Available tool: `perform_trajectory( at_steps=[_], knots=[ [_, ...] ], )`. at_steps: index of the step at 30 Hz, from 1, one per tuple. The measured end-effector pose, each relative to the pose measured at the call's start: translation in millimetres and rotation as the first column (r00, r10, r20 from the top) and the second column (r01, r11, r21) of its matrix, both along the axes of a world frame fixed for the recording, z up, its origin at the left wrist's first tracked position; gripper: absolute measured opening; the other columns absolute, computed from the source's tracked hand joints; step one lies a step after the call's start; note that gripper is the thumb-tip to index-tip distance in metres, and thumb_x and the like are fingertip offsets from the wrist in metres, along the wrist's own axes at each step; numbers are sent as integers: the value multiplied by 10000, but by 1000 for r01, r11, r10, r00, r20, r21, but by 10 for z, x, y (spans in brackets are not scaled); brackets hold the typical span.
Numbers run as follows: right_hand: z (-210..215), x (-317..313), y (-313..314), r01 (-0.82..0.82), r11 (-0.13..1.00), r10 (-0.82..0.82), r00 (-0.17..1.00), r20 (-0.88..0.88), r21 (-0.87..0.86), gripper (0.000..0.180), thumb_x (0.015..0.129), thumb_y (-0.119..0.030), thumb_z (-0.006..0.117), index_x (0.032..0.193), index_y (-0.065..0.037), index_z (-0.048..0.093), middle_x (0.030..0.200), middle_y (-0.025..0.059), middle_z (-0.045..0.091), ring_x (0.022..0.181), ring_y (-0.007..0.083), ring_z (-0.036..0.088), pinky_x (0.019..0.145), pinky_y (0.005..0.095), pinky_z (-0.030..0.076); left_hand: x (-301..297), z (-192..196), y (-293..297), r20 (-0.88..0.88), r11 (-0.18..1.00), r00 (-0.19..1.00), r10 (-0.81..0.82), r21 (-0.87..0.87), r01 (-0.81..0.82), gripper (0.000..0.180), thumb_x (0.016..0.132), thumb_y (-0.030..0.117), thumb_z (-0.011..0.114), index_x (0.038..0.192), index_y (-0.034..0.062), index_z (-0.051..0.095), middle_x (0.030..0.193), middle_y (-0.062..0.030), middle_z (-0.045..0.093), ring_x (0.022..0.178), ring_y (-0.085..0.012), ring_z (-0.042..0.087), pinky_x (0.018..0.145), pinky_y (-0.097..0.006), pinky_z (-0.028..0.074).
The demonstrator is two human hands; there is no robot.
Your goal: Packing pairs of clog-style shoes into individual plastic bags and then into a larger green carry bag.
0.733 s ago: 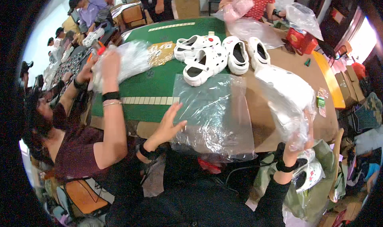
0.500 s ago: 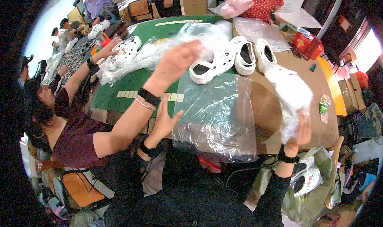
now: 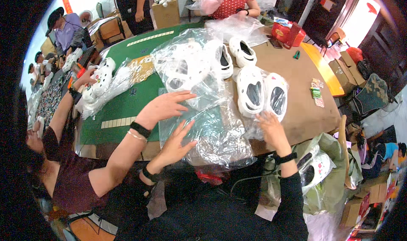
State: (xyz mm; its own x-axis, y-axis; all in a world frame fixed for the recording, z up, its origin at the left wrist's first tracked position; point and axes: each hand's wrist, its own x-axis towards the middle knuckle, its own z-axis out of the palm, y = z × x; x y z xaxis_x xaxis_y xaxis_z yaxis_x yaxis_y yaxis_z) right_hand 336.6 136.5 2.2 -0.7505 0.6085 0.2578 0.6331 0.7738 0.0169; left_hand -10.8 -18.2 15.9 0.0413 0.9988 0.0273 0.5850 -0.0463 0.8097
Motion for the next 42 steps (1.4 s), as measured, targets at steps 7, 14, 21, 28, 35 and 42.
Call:
perform_trajectory(
  at_steps=[7,14,21,28,35,42],
  knots=[
    [601,-783,-445,39,992,-80,928,-364,-119,431,732,-61,583,1160,-116,591,1317,121,493,1228,341,437,1019,442,347,63,48,686,-783,943,560,271,333,9,738,785,279,686,1422,325,316,1491,-206,168,1332,-447,238,1029,-506,307],
    [232,-1257,-220,-57,937,-96,906,-412,-344,579,764,-195,671,1293,-80,465,1347,199,434,1213,374,432,1008,443,353,-382,-199,1096,-735,924,602,313,382,-13,425,730,101,663,1149,122,597,1091,-97,551,954,-294,538,776,-425,445],
    [397,-1406,-178,34,999,-40,856,-515,-21,712,696,-184,762,1323,-119,433,1419,185,329,1264,400,353,1044,438,298,-140,581,556,305,928,946,110,309,-207,136,883,91,551,943,5,638,744,-34,637,632,-97,543,585,-249,427],
    [1410,-1280,-199,-516,663,-255,527,-811,-543,118,881,-123,614,942,-23,598,747,1,607,704,50,564,634,206,457,-604,1480,235,923,981,334,193,-191,-37,265,946,187,492,1136,10,546,966,-72,648,786,-115,638,665,-254,538],
    [1321,-1349,86,-724,-112,-611,591,-527,-681,324,936,-352,529,1060,-55,572,910,45,650,671,116,622,564,210,506,-769,1375,385,897,997,440,52,-69,23,451,981,332,403,1327,43,396,1177,-122,575,975,-173,599,794,-307,515],
    [552,-1467,437,-669,-223,-669,634,-388,-709,272,885,-307,627,987,-55,616,845,18,621,749,149,617,669,294,527,-713,583,591,345,965,902,261,-105,-239,394,881,243,601,1204,21,569,1079,-95,604,892,-142,580,726,-269,463]
  ],
)
